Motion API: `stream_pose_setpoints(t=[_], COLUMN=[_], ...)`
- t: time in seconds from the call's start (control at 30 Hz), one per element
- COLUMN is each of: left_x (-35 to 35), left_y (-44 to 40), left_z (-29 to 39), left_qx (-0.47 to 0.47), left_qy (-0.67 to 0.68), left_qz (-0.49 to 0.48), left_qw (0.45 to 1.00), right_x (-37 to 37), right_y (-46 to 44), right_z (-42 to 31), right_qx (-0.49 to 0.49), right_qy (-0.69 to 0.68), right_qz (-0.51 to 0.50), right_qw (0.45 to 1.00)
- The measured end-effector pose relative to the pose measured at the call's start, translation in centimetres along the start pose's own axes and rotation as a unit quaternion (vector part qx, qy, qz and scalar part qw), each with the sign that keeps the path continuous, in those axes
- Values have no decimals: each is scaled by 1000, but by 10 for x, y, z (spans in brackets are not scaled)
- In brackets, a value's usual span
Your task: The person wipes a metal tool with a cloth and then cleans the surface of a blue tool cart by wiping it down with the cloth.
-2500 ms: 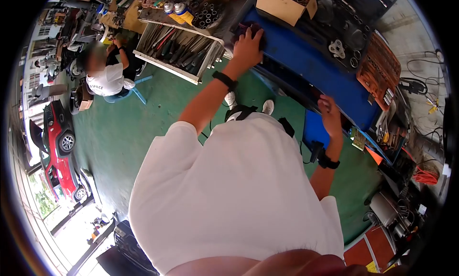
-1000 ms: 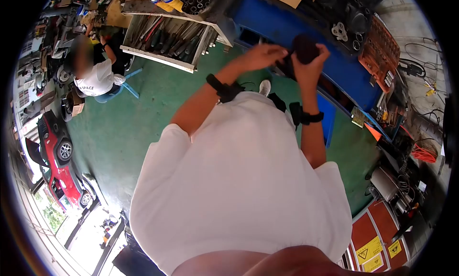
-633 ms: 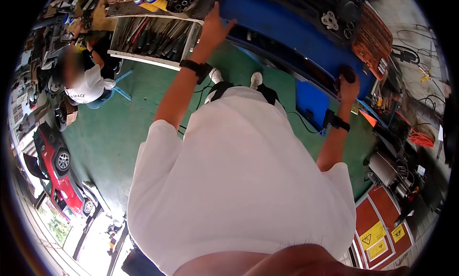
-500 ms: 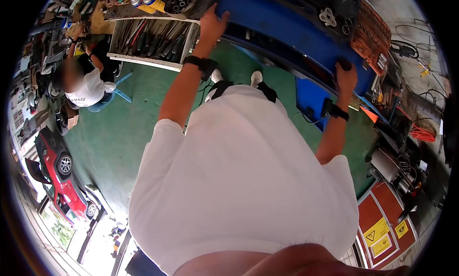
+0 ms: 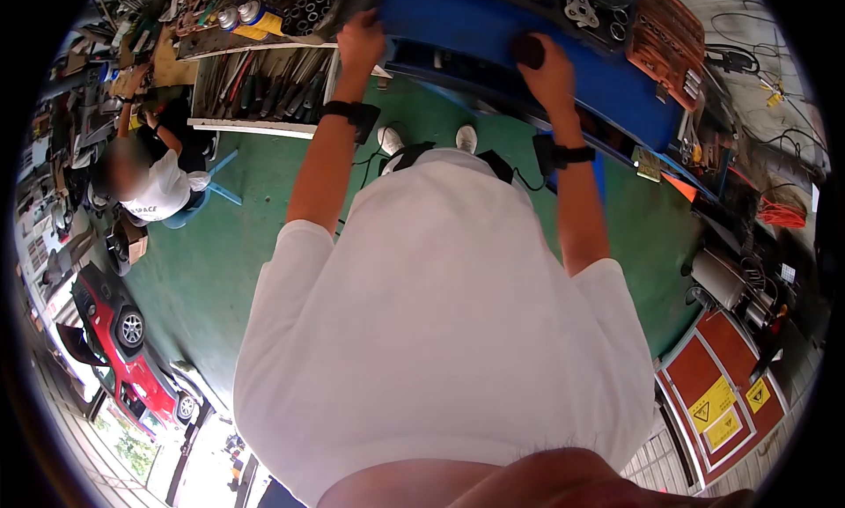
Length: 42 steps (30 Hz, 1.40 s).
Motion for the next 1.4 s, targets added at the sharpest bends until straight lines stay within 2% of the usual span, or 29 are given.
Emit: stream_pose_setpoints(t=[0.1, 0.17, 0.23, 0.37, 0.43, 0.6, 0.7, 0.77, 0.83, 0.9, 1.03, 1.1, 1.13, 1.2, 1.23, 1.3, 1.33, 1.4], left_x=[-2, -3, -1, -3, -1, 4, 2, -5, -2, 16, 20, -1, 3, 0, 5, -3, 0, -2], left_y=[2, 3, 3, 3, 2, -2, -8, -7, 1, 14, 65, 93, 103, 129, 140, 165, 175, 203], left_z=[-6, -8, -6, -1, -4, -1, -7, -20, 0, 28, 79, 98, 109, 127, 133, 137, 143, 145], left_qx=[-22, -38, -39, -17, 4, 2, 4, 34, 12, -23, -49, -76, -79, -62, -65, -21, -24, 10], left_qy=[16, 15, 28, 2, 17, 10, 15, -20, -23, -97, -67, 16, 15, 71, 73, 87, 95, 161], left_qz=[11, 16, 23, 10, 29, -7, -29, -71, -57, 34, 74, -29, -23, -77, -74, -150, -145, -179], left_qw=[1000, 999, 999, 1000, 999, 1000, 999, 997, 998, 994, 994, 997, 996, 993, 992, 985, 985, 971], right_x=[45, 93, 121, 144, 123, 45, 10, 8, 10, 10, 14, 26, 32, 43, 59, 95, 113, 147], right_y=[15, 27, 40, 45, 34, 9, 8, 10, 14, 17, 17, 17, 16, 12, 15, 21, 28, 49], right_z=[61, 85, 133, 163, 156, 54, 2, -2, -1, -4, -4, 3, 9, 58, 78, 119, 137, 156], right_qx=[-65, -51, -164, -215, -211, -75, 38, 66, 95, 154, 162, 153, 156, 42, 17, -38, -71, -106], right_qy=[69, 85, 113, 193, 220, 60, -45, -39, -38, 33, 62, 79, 76, 102, 118, 159, 182, 214], right_qz=[18, 77, 60, 96, 60, 30, 15, 41, 66, 95, 74, 91, 95, 43, 54, 62, 56, 60], right_qw=[995, 992, 978, 952, 950, 995, 998, 996, 993, 983, 982, 981, 980, 993, 991, 985, 979, 969])
Point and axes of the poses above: each hand's wrist, its own y-axis away from the middle knuckle, its own x-axis out of the back of the hand, z = x × y, the point moved 10 cm from there along -y, towards the middle knuckle, and after that the axes turned 11 degrees about z, right-handed, at the moved point
